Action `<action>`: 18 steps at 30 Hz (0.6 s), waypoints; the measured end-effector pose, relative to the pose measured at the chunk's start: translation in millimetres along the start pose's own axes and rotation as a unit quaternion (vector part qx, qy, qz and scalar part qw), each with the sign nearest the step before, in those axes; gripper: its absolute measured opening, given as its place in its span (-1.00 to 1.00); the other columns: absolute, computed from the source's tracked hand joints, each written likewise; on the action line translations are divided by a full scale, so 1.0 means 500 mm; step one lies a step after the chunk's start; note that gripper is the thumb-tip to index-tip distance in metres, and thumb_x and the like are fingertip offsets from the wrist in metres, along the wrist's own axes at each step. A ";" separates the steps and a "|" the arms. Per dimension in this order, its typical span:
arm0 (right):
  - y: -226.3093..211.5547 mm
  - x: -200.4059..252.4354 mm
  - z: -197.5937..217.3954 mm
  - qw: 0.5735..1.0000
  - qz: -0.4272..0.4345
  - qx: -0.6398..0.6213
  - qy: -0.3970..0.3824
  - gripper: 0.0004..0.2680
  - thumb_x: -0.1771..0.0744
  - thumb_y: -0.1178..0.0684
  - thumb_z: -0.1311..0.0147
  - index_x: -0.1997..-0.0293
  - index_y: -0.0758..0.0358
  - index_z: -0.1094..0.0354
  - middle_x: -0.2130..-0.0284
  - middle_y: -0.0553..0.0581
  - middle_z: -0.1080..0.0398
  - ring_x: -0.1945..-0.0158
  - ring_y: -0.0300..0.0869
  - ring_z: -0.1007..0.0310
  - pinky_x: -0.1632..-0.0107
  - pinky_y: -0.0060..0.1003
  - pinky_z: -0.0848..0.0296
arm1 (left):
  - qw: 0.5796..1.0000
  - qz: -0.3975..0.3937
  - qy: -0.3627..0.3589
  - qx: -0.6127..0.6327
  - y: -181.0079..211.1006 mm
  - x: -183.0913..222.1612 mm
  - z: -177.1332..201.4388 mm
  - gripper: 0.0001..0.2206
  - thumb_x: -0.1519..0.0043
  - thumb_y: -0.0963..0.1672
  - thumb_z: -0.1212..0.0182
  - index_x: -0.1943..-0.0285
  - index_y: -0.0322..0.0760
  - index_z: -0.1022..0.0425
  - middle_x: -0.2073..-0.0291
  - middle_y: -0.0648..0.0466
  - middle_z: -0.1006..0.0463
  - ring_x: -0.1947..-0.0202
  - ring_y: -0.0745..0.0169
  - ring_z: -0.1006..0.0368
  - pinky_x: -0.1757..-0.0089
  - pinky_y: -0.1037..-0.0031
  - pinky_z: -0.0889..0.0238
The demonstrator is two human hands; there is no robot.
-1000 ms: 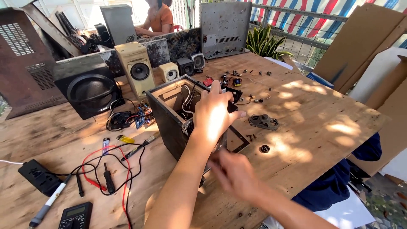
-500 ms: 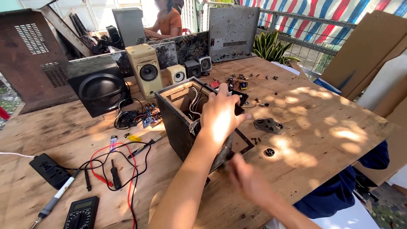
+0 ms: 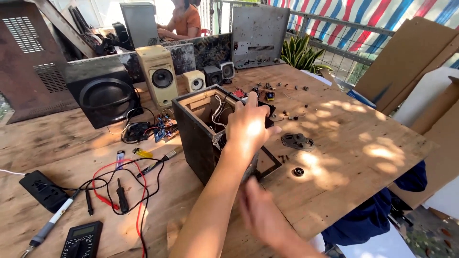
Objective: Disassembling a wooden speaker box to remove internal electronic components and wiring using a screwdriver.
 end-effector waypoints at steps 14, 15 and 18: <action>0.027 -0.047 0.067 0.999 0.008 -0.001 0.032 -0.89 -0.41 0.06 0.10 0.15 0.17 -0.03 0.33 0.20 -0.52 0.55 0.24 -0.41 0.49 0.06 -0.18 | 0.998 -0.023 0.045 -0.026 -0.002 0.016 -0.014 -0.58 -0.10 0.13 -0.49 0.17 -0.22 -0.60 0.02 -0.04 -0.31 0.20 -0.19 -0.41 0.39 0.11 -0.48; -0.018 -0.045 0.079 0.997 0.017 -0.061 0.049 -0.92 -0.41 0.07 0.12 0.18 0.18 -0.08 0.43 0.19 -0.49 0.56 0.13 -0.39 0.46 0.00 -0.19 | 0.998 -0.022 0.059 -0.029 -0.002 0.012 -0.024 -0.57 -0.09 0.14 -0.48 0.17 -0.20 -0.62 0.03 -0.03 -0.30 0.23 -0.19 -0.40 0.42 0.08 -0.47; -0.050 -0.024 0.070 0.997 -0.001 -0.058 -0.046 -0.92 -0.41 0.02 0.09 0.16 0.13 -0.11 0.52 0.22 -0.47 0.52 0.08 -0.42 0.41 -0.06 -0.27 | 0.998 -0.018 0.048 -0.028 -0.003 0.019 -0.003 -0.56 -0.10 0.14 -0.47 0.13 -0.22 -0.62 -0.01 -0.04 -0.29 0.19 -0.23 -0.41 0.38 0.03 -0.48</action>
Point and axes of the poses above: each hand's wrist, its own x-axis away from the middle knuckle, its own z-axis out of the back of the hand, y = z × x, the point moved 2 cm from there along -x, towards the middle knuckle
